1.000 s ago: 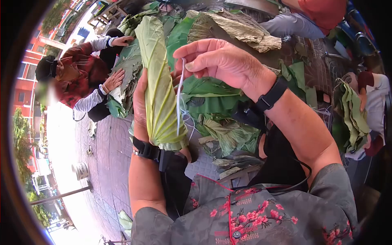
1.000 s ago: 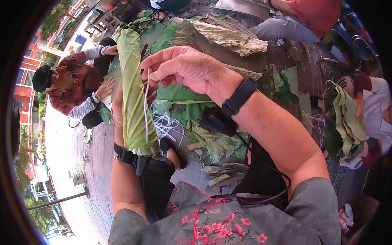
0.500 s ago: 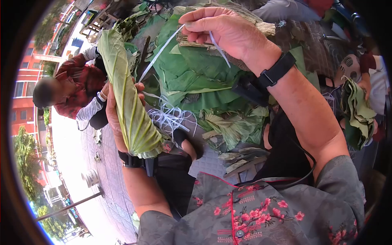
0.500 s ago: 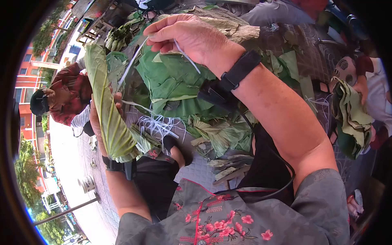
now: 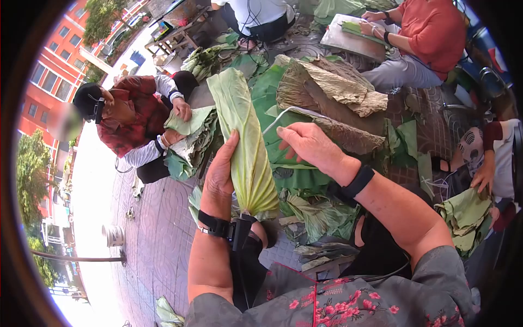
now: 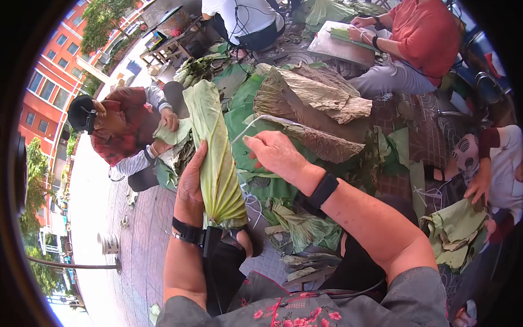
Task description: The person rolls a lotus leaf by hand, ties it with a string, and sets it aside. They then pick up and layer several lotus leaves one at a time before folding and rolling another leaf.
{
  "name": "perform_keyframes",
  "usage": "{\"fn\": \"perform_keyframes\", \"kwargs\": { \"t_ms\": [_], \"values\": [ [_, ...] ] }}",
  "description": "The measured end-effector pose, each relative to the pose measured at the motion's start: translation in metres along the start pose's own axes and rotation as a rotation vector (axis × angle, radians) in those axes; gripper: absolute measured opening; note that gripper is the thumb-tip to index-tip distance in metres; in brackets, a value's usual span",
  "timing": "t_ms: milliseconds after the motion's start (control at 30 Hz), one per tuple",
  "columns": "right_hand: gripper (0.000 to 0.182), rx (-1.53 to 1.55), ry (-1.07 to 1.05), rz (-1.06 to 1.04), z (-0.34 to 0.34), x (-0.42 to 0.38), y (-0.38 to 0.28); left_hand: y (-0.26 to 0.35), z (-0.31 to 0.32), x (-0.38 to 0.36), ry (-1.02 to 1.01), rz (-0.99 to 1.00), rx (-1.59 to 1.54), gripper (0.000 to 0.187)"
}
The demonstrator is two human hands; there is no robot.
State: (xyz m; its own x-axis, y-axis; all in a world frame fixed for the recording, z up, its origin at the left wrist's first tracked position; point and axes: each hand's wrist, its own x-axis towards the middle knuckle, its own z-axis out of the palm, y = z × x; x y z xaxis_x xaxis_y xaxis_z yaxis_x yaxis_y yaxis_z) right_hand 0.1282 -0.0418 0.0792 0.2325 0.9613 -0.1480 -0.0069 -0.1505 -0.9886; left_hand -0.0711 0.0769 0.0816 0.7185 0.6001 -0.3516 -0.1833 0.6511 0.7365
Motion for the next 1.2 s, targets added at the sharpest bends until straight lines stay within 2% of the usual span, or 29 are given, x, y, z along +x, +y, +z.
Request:
{"fn": "perform_keyframes", "kwargs": {
  "t_ms": [100,200,300,433,467,500,567,633,733,833,867,967,1000,1100,1200],
  "values": [
    [0.031,0.513,0.059,0.08,0.013,0.008,0.017,-0.007,0.008,-0.001,-0.042,-0.031,0.01,0.046],
    [0.023,0.669,0.12,-0.086,0.006,0.016,0.013,-0.012,0.019,0.0,-0.029,-0.003,0.139,0.05],
    [0.019,0.419,0.249,-0.265,0.0,0.019,0.006,-0.02,0.023,0.008,-0.014,0.003,0.217,0.052],
    [0.014,-0.523,0.352,-0.9,0.003,0.009,0.004,-0.048,0.027,0.028,-0.02,0.013,0.165,0.046],
    [0.015,-0.614,0.345,-1.008,0.005,0.004,0.002,-0.057,0.022,0.034,-0.051,0.03,0.238,0.043],
    [0.016,-0.683,0.266,-0.944,0.005,-0.001,0.004,-0.067,0.016,0.037,-0.08,0.048,0.311,0.04],
    [0.017,-0.825,0.134,-0.852,-0.002,-0.002,0.001,-0.081,0.007,0.042,-0.037,0.242,0.794,0.045],
    [0.017,-0.843,0.052,-0.741,-0.006,0.003,0.011,-0.102,-0.029,0.073,-0.067,0.492,1.225,0.043],
    [0.015,-0.694,0.152,-0.669,0.007,0.009,0.031,-0.106,-0.027,0.074,0.094,0.516,1.309,0.046],
    [0.017,-0.549,0.238,-0.546,0.013,0.018,0.045,-0.103,-0.004,0.065,0.27,0.322,1.296,0.057],
    [0.017,-0.56,0.204,-0.5,0.012,0.021,0.047,-0.109,-0.01,0.072,0.21,0.267,1.252,0.063],
    [0.02,-0.646,0.122,-0.417,0.004,0.031,0.06,-0.121,-0.01,0.081,0.238,-0.144,0.832,0.065],
    [0.02,-0.704,0.125,-0.425,0.003,0.032,0.063,-0.116,-0.008,0.078,0.189,-0.163,0.82,0.066],
    [0.02,-0.882,0.105,-0.408,0.001,0.034,0.069,-0.114,-0.013,0.074,0.079,0.055,1.07,0.067],
    [0.018,-1.01,0.056,-0.452,0.004,0.031,0.071,-0.088,-0.004,0.063,0.059,-0.322,1.216,0.058]
  ]
}}
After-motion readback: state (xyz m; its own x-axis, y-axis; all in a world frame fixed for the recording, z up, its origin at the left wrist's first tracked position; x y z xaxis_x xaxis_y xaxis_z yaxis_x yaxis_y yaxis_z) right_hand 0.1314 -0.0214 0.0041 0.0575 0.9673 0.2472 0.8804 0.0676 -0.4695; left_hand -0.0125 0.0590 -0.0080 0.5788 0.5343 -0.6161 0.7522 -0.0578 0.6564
